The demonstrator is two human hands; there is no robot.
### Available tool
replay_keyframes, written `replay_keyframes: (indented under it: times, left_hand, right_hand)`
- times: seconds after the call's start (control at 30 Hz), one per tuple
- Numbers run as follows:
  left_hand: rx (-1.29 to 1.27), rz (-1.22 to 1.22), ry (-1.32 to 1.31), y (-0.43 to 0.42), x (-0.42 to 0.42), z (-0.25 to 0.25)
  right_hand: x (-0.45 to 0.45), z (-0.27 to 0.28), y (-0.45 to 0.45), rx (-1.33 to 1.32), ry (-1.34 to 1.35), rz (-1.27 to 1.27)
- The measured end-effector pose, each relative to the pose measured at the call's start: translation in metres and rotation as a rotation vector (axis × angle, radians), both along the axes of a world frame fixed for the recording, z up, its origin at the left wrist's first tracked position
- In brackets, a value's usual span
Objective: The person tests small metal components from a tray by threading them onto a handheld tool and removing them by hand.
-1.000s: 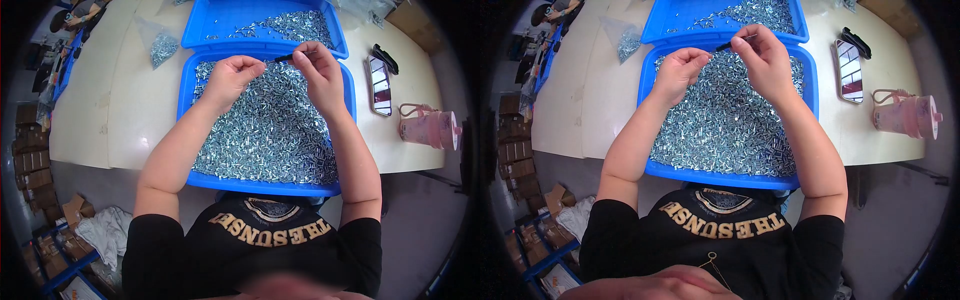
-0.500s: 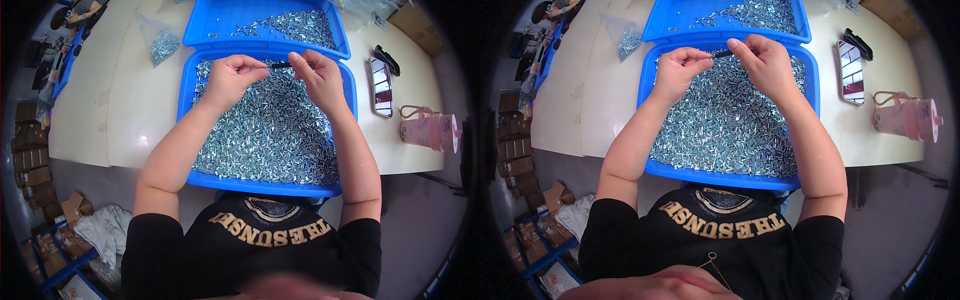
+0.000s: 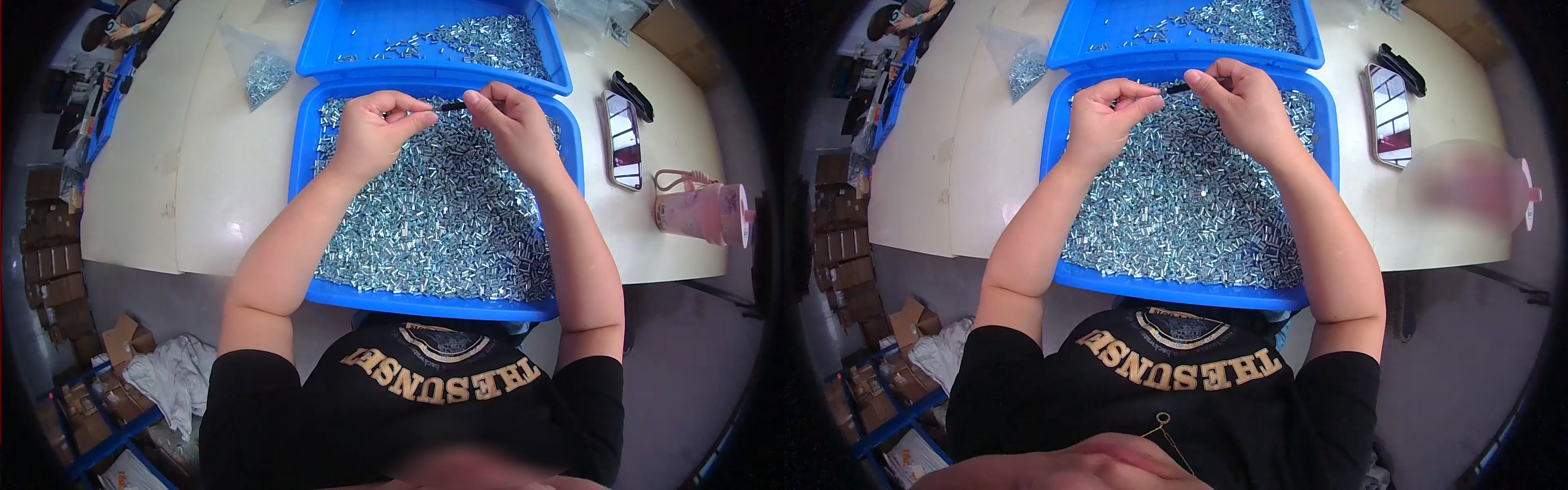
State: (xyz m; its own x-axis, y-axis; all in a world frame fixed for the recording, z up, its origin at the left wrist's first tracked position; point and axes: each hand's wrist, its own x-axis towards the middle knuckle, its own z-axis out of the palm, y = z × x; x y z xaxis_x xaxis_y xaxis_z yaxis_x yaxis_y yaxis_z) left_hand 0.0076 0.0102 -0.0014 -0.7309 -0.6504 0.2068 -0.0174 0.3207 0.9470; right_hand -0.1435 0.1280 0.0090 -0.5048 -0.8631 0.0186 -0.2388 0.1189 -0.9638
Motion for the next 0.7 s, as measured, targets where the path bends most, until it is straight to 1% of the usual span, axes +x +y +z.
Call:
replay_keyframes:
  times: [0.07,0.13,0.2,0.27,0.33,0.4,0.43,0.5,0.53,0.6,0.7]
  left_hand:
    - [-0.003,0.01,-0.01,-0.001,0.0,-0.001]
    - [-0.006,0.022,-0.02,0.0,-0.001,-0.001]
    - [0.057,0.039,0.023,0.002,-0.003,0.0]
    - [0.036,0.029,-0.007,-0.002,-0.002,-0.002]
    - [0.013,0.019,-0.037,-0.005,-0.001,-0.004]
    - [0.333,-0.075,-0.136,-0.007,-0.001,-0.003]
    - [0.333,-0.076,-0.137,-0.009,0.0,-0.002]
    - [0.926,-0.263,-0.101,-0.013,0.003,0.003]
    - [1.048,-0.374,-0.038,-0.019,0.005,0.003]
    - [1.035,-0.356,-0.053,-0.016,0.003,0.003]
    - [1.02,-0.331,-0.061,-0.016,0.002,0.0]
  right_hand:
    - [-0.001,-0.003,0.0,-0.099,-0.006,0.029]
    - [-0.002,-0.002,0.0,-0.104,0.007,0.03]
    - [-0.003,-0.002,0.0,-0.108,0.021,0.029]
    - [-0.006,-0.003,0.0,-0.174,0.086,-0.009]
    - [-0.01,0.0,0.002,-0.183,0.04,-0.029]
    - [-0.01,0.002,0.002,-0.189,-0.008,-0.059]
    - [-0.01,0.002,0.002,-0.189,-0.009,-0.06]
    - [-0.008,0.002,0.001,-0.202,0.01,-0.065]
    - [-0.007,0.002,0.001,-0.202,0.009,-0.066]
    - [-0.005,0.003,0.001,-0.155,0.095,-0.06]
    - [-0.006,0.001,0.001,-0.179,0.072,-0.028]
